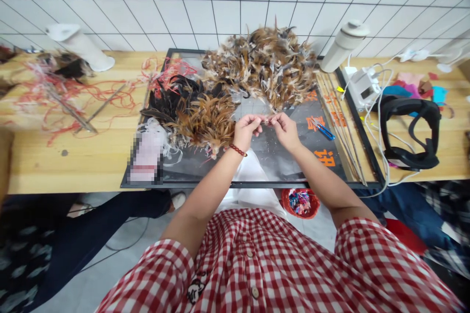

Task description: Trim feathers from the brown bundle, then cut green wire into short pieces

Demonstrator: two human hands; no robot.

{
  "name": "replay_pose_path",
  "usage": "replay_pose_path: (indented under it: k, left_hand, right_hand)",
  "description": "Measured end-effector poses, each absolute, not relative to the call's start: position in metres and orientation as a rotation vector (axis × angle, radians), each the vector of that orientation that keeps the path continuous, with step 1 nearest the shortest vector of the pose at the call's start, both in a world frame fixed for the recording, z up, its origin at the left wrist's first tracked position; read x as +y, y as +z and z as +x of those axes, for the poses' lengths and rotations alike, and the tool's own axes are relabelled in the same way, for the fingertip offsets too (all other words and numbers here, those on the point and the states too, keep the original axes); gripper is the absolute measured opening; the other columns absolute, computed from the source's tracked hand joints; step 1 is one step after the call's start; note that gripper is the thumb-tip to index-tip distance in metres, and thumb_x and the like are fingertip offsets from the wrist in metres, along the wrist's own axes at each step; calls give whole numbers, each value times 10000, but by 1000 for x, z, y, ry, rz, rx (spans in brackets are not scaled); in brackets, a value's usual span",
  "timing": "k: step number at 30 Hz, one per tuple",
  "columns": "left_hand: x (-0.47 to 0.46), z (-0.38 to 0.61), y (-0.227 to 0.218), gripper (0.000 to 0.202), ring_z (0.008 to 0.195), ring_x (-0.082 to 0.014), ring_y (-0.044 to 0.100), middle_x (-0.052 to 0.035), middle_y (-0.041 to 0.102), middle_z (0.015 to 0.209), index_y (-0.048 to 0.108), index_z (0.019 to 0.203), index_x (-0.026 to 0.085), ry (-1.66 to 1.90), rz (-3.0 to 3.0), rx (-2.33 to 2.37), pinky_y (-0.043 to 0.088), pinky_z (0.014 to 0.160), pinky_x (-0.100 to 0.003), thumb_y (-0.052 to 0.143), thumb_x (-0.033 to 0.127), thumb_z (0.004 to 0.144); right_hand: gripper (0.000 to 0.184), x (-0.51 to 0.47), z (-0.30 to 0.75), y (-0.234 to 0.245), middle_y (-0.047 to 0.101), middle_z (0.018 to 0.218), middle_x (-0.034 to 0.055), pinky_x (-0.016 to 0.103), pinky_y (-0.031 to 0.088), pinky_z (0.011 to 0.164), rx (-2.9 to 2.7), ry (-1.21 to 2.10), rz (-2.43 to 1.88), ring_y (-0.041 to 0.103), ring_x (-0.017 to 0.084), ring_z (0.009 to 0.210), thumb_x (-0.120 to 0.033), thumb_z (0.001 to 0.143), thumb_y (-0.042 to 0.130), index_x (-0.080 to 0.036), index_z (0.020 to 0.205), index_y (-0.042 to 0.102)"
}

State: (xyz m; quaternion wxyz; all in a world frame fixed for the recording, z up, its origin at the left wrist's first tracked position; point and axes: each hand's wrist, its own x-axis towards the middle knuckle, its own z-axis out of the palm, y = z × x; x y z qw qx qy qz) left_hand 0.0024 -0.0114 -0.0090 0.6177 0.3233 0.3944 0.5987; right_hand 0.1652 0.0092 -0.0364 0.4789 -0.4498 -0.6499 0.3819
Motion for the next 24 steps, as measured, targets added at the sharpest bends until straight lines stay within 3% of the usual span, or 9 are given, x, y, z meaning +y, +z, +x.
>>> replay_pose_path:
  k: [4,7,11,20,22,24]
  left_hand:
    - [-13,4,-13,396,492,-49,552,-43,754,802,640,702,160,1359,863,816,355,418,-174,901,453,649]
    - [-13,7,-15,437,501,-38,565,-58,771,927,654,706,158,1378,930,851,384,429,-180,913,502,633]
    - [-15,9,-18,444,496,-37,556,-65,768,918,667,713,156,1380,996,899,386,428,-180,907,523,646]
    - [-8,11,-28,154,517,-46,563,-64,773,924,682,775,154,1358,1047,1070,392,442,-178,757,271,841]
    - [-15,11,-23,112,567,-67,612,-72,777,970,718,886,156,1345,1172,1180,453,489,-194,763,250,842]
    - [-32,-1,-8,277,693,-105,693,-82,775,1107,735,1069,181,1413,1438,1255,553,624,-238,815,242,811]
  right_hand:
    - [437,13,169,-39,785,983,79,431,570,870,-1646,842,-1152,733,230,863,-677,928,564,-248,843,564]
    - [370,15,171,-40,789,1005,79,411,546,876,-1663,808,-1177,724,227,897,-606,935,564,-248,841,562]
    - [322,17,171,-39,787,988,78,394,532,873,-1674,800,-1193,708,216,881,-554,926,561,-246,830,562]
    - [160,18,173,-40,743,891,73,371,500,788,-1758,633,-1257,641,216,801,-372,867,547,-234,802,595]
    - [115,20,174,-41,722,869,73,376,504,793,-1789,584,-1269,635,224,807,-323,841,549,-233,789,599]
    - [76,20,175,-41,710,862,75,384,513,815,-1828,558,-1260,644,232,834,-277,814,555,-233,771,601]
